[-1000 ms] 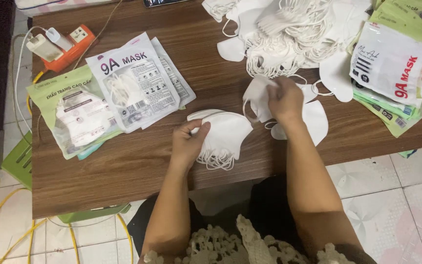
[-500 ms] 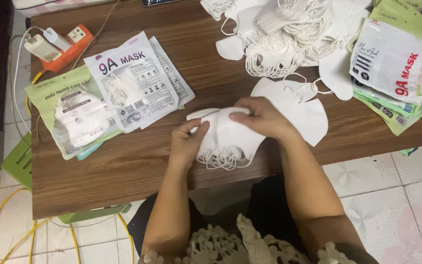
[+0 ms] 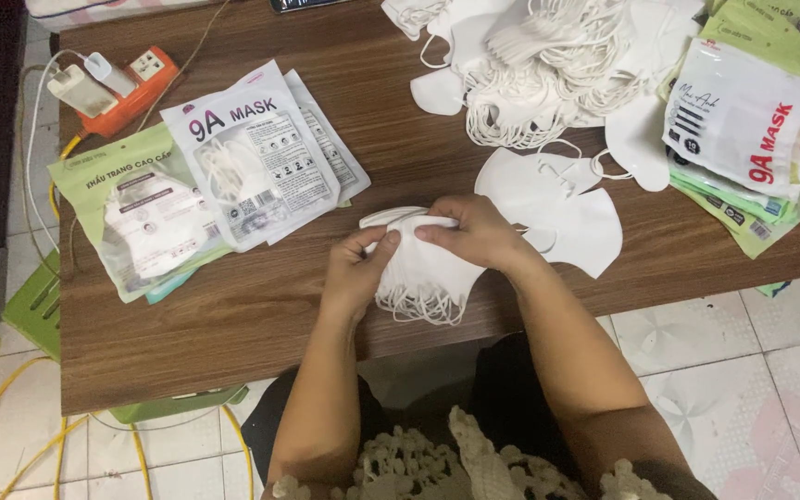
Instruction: Sorting and stacking face masks on a table
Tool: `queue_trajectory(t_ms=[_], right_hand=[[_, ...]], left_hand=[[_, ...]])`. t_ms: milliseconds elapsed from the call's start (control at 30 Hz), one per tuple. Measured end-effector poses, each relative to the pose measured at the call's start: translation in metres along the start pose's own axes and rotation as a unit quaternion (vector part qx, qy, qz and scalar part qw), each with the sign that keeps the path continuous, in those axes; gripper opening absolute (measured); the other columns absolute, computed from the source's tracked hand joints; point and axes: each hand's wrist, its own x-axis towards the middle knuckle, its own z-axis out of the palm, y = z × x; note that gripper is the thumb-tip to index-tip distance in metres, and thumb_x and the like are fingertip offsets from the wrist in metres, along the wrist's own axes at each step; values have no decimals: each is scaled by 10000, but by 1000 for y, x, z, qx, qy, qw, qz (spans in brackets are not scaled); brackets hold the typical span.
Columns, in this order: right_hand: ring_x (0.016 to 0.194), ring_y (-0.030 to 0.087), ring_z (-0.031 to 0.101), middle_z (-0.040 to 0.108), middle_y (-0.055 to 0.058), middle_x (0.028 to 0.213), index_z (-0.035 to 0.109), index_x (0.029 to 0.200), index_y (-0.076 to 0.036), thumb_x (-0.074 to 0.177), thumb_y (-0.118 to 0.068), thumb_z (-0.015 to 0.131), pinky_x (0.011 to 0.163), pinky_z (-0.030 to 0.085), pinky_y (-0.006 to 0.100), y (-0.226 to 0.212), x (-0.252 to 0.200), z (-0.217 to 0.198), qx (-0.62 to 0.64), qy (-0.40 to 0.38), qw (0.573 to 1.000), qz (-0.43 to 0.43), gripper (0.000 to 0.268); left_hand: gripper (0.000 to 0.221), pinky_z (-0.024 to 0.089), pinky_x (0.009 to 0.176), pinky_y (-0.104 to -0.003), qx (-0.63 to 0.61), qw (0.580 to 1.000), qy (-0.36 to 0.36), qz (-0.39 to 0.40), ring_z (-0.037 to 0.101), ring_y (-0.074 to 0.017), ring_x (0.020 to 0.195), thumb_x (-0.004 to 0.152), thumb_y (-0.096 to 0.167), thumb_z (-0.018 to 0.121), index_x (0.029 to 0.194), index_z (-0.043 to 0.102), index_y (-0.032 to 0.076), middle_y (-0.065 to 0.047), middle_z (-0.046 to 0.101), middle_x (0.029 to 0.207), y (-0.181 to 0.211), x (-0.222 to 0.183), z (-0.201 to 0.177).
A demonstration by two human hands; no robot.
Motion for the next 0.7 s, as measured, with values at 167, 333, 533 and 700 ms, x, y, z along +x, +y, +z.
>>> queue_trajectory(t_ms=[167, 333, 533, 700], right_hand=[[861, 320, 755, 780, 158, 903, 772, 972, -67, 862, -303, 815, 747, 582, 425, -1, 2, 3, -18, 5, 1000, 8, 264], [872, 325, 754, 782, 156, 905, 771, 977, -84, 848, -316, 807, 741, 571, 438, -3, 0, -1, -26, 1, 1000, 17, 267], [929, 353, 731, 758, 124, 923, 765, 1038, -146, 911, -221, 735, 806, 574, 440, 58, 10, -39, -65, 175, 982, 3, 151], [912, 288, 745, 760, 66, 914, 763, 1017, -176, 882, -226, 815, 787, 576, 427, 120, 12, -70, -224, 285, 929, 77, 153]], left_hand=[[235, 573, 769, -273, 4, 1000, -12, 1, 625, -87, 807, 859, 187, 859, 1051, 806, 61, -53, 736, 862, -6, -3, 6], [200, 575, 764, -262, -4, 1000, 3, 1, 622, -75, 799, 864, 139, 845, 1038, 807, 47, -55, 731, 848, 2, -7, 8], [171, 574, 833, -321, 18, 999, 18, 32, 634, -97, 896, 876, 143, 832, 1027, 811, 67, -72, 735, 910, 4, -3, 2], [171, 546, 885, -352, 41, 997, 40, 52, 621, -128, 955, 885, 156, 823, 1033, 811, 71, -102, 717, 942, 5, -6, -1]])
